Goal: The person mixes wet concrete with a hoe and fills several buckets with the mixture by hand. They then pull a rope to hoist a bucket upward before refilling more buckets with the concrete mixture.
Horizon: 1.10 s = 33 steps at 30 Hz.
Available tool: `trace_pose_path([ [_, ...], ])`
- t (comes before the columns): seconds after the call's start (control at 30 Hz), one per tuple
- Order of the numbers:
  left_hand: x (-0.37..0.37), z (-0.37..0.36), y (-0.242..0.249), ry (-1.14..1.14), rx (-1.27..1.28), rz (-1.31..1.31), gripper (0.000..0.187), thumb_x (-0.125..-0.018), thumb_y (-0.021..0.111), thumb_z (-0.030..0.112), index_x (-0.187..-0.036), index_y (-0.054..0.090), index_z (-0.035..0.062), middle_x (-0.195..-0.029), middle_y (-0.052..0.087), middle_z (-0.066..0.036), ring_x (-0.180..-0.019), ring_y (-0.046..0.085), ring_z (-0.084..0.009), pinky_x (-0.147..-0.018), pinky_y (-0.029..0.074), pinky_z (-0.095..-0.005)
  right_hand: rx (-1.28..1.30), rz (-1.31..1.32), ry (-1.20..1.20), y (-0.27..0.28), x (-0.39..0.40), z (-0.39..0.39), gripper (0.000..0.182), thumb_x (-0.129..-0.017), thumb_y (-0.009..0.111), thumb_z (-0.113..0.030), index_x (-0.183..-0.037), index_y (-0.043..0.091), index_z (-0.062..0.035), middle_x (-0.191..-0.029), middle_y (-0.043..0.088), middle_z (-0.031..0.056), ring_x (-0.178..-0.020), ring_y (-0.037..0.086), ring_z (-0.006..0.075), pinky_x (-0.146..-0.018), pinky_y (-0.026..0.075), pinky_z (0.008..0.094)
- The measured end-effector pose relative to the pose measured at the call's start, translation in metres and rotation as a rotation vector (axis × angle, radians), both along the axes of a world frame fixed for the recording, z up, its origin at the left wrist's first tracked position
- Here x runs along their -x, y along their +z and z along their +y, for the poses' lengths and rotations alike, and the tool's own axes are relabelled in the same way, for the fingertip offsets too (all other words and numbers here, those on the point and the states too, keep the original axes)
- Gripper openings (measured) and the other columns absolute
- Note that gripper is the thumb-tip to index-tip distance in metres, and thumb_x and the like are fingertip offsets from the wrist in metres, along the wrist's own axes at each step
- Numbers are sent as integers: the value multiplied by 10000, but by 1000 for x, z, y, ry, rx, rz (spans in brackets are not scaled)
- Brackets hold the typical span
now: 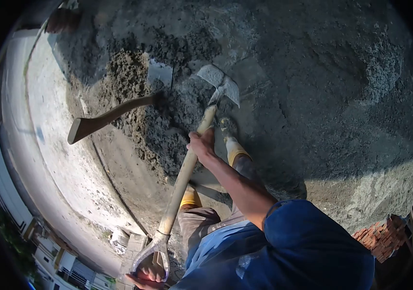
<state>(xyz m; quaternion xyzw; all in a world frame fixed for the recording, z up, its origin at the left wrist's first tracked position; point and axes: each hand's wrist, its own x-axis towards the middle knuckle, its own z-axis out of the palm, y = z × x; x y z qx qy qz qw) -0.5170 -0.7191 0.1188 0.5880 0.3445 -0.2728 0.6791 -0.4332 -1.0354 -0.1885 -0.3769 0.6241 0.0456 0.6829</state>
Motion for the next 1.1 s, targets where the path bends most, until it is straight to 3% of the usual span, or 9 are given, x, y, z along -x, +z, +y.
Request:
trace_pose_path([
  [0.07,8,-43,-53,204,163,69,720,-816,196,763,-687,469,109,-449,317,-14,-309,260,-149,-341,258,-300,232,4,77,-33,-17,-55,376,-760,608,-93,-996,373,82,-748,527,160,-515,588,228,-473,515,343],
  [0.17,-6,-121,-143,129,430,-13,658,-863,239,697,-750,460,88,-469,327,-21,-357,299,-164,-423,293,-326,380,44,161,-49,-63,-157,412,-745,594,-58,-1047,377,119,-848,583,250,-623,652,307,-522,565,357],
  [0.27,-32,-193,-204,121,688,16,608,-888,269,647,-795,467,79,-546,385,-30,-448,352,-168,-529,329,-317,465,99,266,-101,-110,-241,429,-740,607,-87,-1092,452,103,-932,610,255,-715,668,317,-649,568,379],
  [0.37,-49,-228,-234,129,803,29,581,-905,283,608,-805,484,72,-582,420,-33,-512,405,-174,-586,360,-334,491,91,309,-127,-144,-267,380,-732,608,-90,-1005,491,147,-820,598,207,-623,647,259,-552,545,340],
  [0.63,-52,-130,-162,241,605,159,574,-917,254,580,-781,497,78,-564,406,-41,-501,373,-175,-604,348,-344,418,179,490,-166,-123,-154,380,-764,568,-81,-1042,479,162,-860,614,233,-595,657,297,-497,543,379],
  [0.9,-11,11,-47,299,435,274,615,-881,265,636,-745,525,96,-541,425,-36,-477,404,-190,-604,377,-363,153,175,496,-93,-51,40,359,-752,589,-95,-992,485,151,-804,622,241,-620,663,328,-520,554,419],
  [0.93,7,36,-35,367,329,295,644,-853,265,674,-676,495,99,-495,386,-28,-419,361,-197,-549,359,-373,63,173,464,-60,-44,61,368,-753,593,-100,-996,479,150,-802,621,240,-624,663,330,-524,554,417],
  [1.0,39,76,-18,446,29,346,649,-820,298,700,-592,431,107,-429,313,-30,-361,284,-192,-445,306,-363,99,141,489,-107,2,131,326,-738,598,-96,-950,471,117,-760,604,218,-618,660,331,-517,550,396],
  [1.1,68,113,10,530,-295,421,660,-803,315,715,-555,403,110,-400,284,-32,-333,252,-190,-390,276,-353,-87,63,390,-25,33,173,331,-738,591,-100,-961,407,60,-742,532,156,-522,610,277,-445,508,366],
])
